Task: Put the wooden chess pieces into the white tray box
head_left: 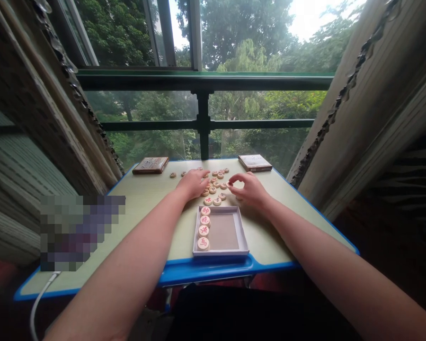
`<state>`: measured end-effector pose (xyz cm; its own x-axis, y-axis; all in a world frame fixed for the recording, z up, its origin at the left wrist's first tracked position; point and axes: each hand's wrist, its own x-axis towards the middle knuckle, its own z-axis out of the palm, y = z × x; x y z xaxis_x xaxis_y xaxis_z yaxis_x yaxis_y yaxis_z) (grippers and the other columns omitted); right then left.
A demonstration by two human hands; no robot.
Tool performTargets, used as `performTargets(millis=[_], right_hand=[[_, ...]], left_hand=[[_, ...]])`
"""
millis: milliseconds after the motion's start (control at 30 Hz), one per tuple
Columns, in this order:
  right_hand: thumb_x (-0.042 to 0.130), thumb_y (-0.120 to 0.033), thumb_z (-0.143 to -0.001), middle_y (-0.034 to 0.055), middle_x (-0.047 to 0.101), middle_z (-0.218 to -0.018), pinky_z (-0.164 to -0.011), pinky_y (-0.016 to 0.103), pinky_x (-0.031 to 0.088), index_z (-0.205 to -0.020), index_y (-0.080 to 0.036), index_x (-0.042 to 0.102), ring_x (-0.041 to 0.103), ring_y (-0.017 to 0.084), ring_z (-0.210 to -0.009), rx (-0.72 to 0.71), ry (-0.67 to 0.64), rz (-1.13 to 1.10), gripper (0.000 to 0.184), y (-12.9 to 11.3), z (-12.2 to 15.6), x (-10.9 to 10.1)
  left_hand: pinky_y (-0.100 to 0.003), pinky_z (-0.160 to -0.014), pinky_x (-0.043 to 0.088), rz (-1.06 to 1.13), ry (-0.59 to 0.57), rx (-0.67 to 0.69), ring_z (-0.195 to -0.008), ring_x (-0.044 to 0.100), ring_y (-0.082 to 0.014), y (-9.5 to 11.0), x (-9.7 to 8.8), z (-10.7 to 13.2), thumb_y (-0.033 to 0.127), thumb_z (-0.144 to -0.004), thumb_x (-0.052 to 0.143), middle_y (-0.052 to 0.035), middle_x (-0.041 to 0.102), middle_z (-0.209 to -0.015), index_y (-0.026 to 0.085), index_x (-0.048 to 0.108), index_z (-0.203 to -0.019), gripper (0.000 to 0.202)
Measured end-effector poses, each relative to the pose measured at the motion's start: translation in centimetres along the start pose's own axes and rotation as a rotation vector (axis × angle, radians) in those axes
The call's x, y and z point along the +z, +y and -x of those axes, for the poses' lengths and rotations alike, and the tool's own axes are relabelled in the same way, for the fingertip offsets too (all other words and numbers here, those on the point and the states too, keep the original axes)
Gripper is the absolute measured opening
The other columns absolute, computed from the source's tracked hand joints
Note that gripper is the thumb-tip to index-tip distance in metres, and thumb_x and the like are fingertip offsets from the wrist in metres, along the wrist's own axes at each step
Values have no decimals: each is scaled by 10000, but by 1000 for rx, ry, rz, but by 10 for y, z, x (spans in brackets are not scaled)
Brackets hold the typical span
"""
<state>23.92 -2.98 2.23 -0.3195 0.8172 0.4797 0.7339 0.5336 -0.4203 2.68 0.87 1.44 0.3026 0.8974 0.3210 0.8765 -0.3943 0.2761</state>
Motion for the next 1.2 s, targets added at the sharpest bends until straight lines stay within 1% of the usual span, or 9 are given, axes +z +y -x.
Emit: performTargets(millis=[67, 133, 300, 400, 533, 600, 800, 1000, 1200], right_hand=[[631, -260, -730, 21, 698, -833, -819, 301, 403, -784, -186, 666, 550, 172, -826, -163, -72, -97, 98, -13, 5, -6], [640, -237, -719, 20, 693, -810, -820, 293, 410, -782, -184, 667, 549, 165, -826, -279, -160, -163, 86, -27, 12, -12], [637, -197, -722, 12, 691, -771, -835, 300, 412, -761, -184, 679, 564, 135, -738, -452, -383, -194, 60, -43, 22, -18], [648, -164, -699, 14, 681, -749, -803, 293, 423, -744, -189, 701, 554, 133, -704, -526, -399, -143, 74, -42, 25, -12], [652, -183, -708, 37, 641, -802, -695, 263, 440, -766, -208, 723, 536, 139, -713, -515, -301, -94, 95, -39, 27, -4], [646, -188, -719, 39, 620, -782, -674, 256, 439, -773, -209, 721, 527, 137, -706, -510, -288, -82, 94, -39, 27, -2], [635, -185, -737, 27, 595, -709, -647, 241, 414, -820, -184, 697, 511, 132, -686, -420, -326, -37, 104, -44, 27, -2], [645, -169, -716, 24, 608, -697, -649, 238, 392, -777, -181, 705, 495, 119, -649, -346, -350, -13, 86, -47, 27, -1], [640, -160, -717, 22, 620, -700, -649, 237, 380, -795, -198, 717, 498, 118, -646, -337, -348, -23, 116, -48, 26, 1]], left_hand=[[-330, -1009, 356, -12, -3, 4, -1151, 493, -231, 1, -2, 0, 340, -842, 402, -82, 612, -1176, 189, 581, -1193, 421], [-331, -1003, 364, -23, -3, 15, -1144, 499, -230, 3, -3, 1, 345, -846, 399, -85, 618, -1164, 186, 599, -1165, 409], [-350, -994, 378, -61, 7, 50, -1150, 498, -234, 10, -6, 3, 349, -849, 401, -91, 622, -1156, 182, 608, -1149, 401], [-355, -993, 382, -65, 19, 71, -1145, 503, -238, 12, -7, 4, 350, -849, 403, -87, 626, -1151, 180, 611, -1144, 399], [-352, -993, 383, -63, 30, 84, -1139, 510, -237, 12, -6, 4, 344, -848, 405, -94, 634, -1138, 168, 622, -1128, 395], [-356, -984, 391, -62, 32, 84, -1126, 518, -240, 12, -6, 4, 341, -847, 404, -95, 640, -1125, 164, 629, -1116, 392], [-374, -948, 412, -85, 33, 120, -1060, 548, -253, 13, -8, 5, 339, -846, 403, -102, 665, -1042, 165, 665, -1031, 365], [-360, -919, 428, -91, 15, 119, -1015, 561, -243, 15, -8, 4, 341, -842, 412, -89, 667, -1004, 187, 680, -979, 338], [-356, -923, 426, -79, 23, 104, -1036, 549, -244, 14, -6, 3, 346, -834, 433, -92, 666, -997, 181, 665, -1026, 343]])
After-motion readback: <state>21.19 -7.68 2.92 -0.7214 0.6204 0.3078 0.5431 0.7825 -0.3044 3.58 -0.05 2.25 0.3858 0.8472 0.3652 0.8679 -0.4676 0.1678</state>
